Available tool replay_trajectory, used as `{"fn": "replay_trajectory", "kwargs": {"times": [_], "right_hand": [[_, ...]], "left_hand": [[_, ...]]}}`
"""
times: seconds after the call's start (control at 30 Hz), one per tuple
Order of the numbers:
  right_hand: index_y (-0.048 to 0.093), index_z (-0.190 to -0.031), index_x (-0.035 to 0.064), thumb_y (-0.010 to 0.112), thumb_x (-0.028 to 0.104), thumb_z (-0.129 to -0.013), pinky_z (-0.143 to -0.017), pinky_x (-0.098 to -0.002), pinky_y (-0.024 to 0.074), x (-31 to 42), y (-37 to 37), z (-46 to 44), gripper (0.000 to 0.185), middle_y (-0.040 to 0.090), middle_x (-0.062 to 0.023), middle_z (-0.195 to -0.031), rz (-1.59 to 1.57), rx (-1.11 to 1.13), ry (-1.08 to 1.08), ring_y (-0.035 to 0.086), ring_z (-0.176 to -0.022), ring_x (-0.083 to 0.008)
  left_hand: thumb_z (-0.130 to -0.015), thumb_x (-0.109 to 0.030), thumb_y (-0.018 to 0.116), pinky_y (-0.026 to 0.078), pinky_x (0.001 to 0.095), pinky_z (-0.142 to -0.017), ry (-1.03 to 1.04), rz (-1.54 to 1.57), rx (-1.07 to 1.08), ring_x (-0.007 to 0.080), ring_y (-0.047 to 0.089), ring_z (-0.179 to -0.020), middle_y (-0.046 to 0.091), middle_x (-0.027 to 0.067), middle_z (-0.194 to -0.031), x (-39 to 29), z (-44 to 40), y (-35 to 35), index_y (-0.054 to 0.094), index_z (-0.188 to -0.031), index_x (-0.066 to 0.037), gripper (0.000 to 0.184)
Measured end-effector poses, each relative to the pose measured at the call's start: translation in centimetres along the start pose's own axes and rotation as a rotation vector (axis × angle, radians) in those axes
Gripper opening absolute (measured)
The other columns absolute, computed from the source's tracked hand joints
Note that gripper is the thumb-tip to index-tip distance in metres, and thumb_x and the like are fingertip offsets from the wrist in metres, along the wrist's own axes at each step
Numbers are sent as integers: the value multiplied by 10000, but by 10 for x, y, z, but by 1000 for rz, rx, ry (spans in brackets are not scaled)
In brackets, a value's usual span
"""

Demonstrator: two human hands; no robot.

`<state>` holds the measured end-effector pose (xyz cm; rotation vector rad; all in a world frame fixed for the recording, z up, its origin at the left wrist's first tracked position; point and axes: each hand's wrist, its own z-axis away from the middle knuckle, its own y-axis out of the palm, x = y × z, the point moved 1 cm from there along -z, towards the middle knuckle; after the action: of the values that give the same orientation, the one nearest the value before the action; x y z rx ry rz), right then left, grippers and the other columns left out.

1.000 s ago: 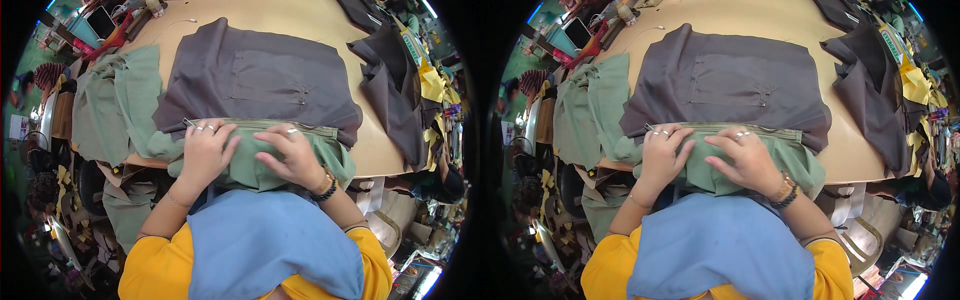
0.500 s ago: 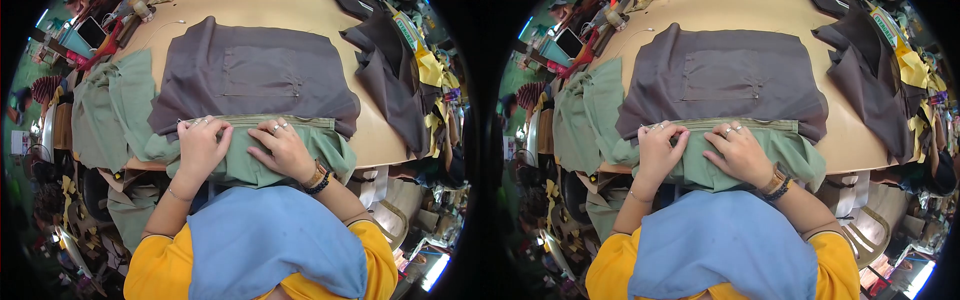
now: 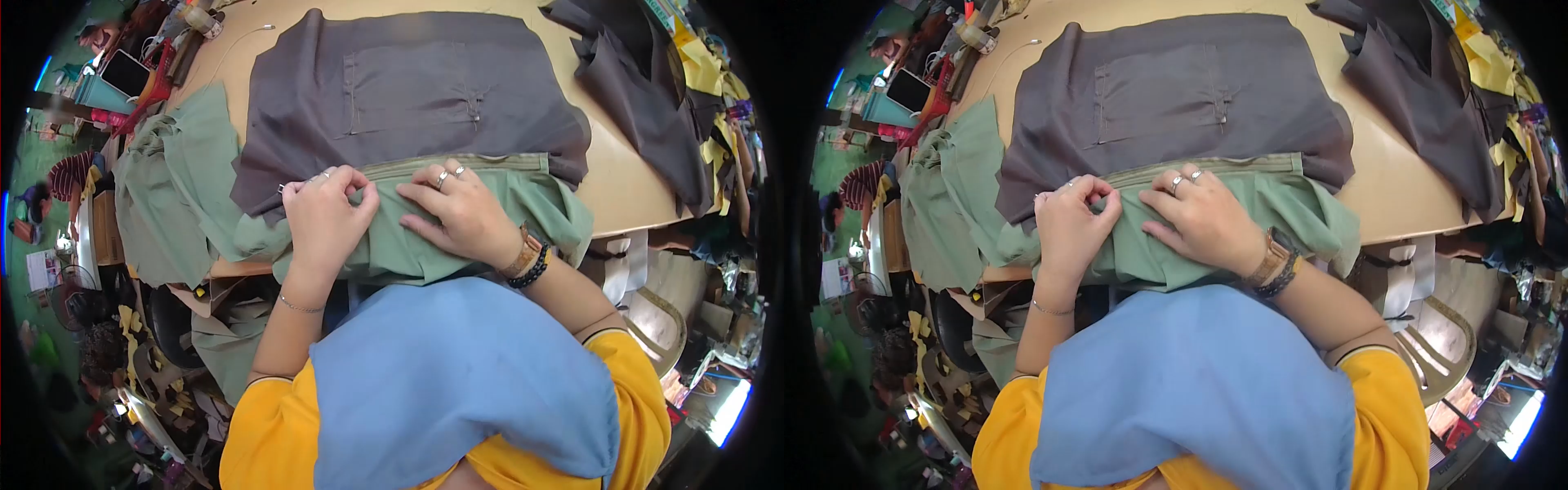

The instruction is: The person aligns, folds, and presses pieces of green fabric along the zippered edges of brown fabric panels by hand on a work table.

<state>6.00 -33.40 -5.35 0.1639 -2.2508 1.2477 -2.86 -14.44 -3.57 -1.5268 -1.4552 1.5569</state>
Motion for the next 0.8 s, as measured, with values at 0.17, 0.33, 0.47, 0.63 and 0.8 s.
{"fn": "replay_trajectory", "kwargs": {"times": [0.17, 0.33, 0.47, 0.63, 0.8], "right_hand": [[679, -1254, 102, 755, 310, -870, -819, -387, 481, 3, -3, -9, 443, 609, -71, -1073, 115, 61, -13, 574, -966, -263], [672, -1315, 106, 769, 338, -874, -827, -392, 467, 2, -3, -11, 508, 599, -77, -1081, 115, 127, 6, 550, -945, -264], [673, -1311, 100, 779, 315, -865, -833, -395, 471, 3, -4, -11, 506, 597, -78, -1073, 104, 110, -2, 550, -934, -267], [672, -1311, 90, 782, 310, -862, -849, -406, 482, 3, -5, -12, 512, 601, -87, -1073, 93, 110, 0, 563, -942, -276], [675, -1310, 104, 778, 326, -862, -841, -406, 491, 3, -3, -12, 511, 614, -88, -1097, 138, 129, 8, 577, -966, -275]], "left_hand": [[-850, -224, 751, 366, 376, -766, 60, -27, -25, 183, 620, -678, 664, -19, -744, 2, 5, -1, 703, -822, -125, 114], [-885, -211, 730, 351, 398, -825, 89, -47, -48, 189, 635, -741, 693, -17, -793, 7, 16, -17, 701, -858, -137, 84], [-900, -207, 716, 347, 411, -846, 97, -63, -26, 198, 641, -780, 710, -15, -825, 12, 20, -28, 699, -870, -128, 86], [-890, -213, 722, 344, 402, -847, 35, -4, -11, 200, 636, -762, 706, -9, -808, 19, 15, -32, 701, -849, -117, 107], [-867, -240, 729, 341, 394, -833, -37, 56, -20, 211, 614, -692, 700, 1, -767, 26, 13, -23, 715, -806, -110, 144]]}}
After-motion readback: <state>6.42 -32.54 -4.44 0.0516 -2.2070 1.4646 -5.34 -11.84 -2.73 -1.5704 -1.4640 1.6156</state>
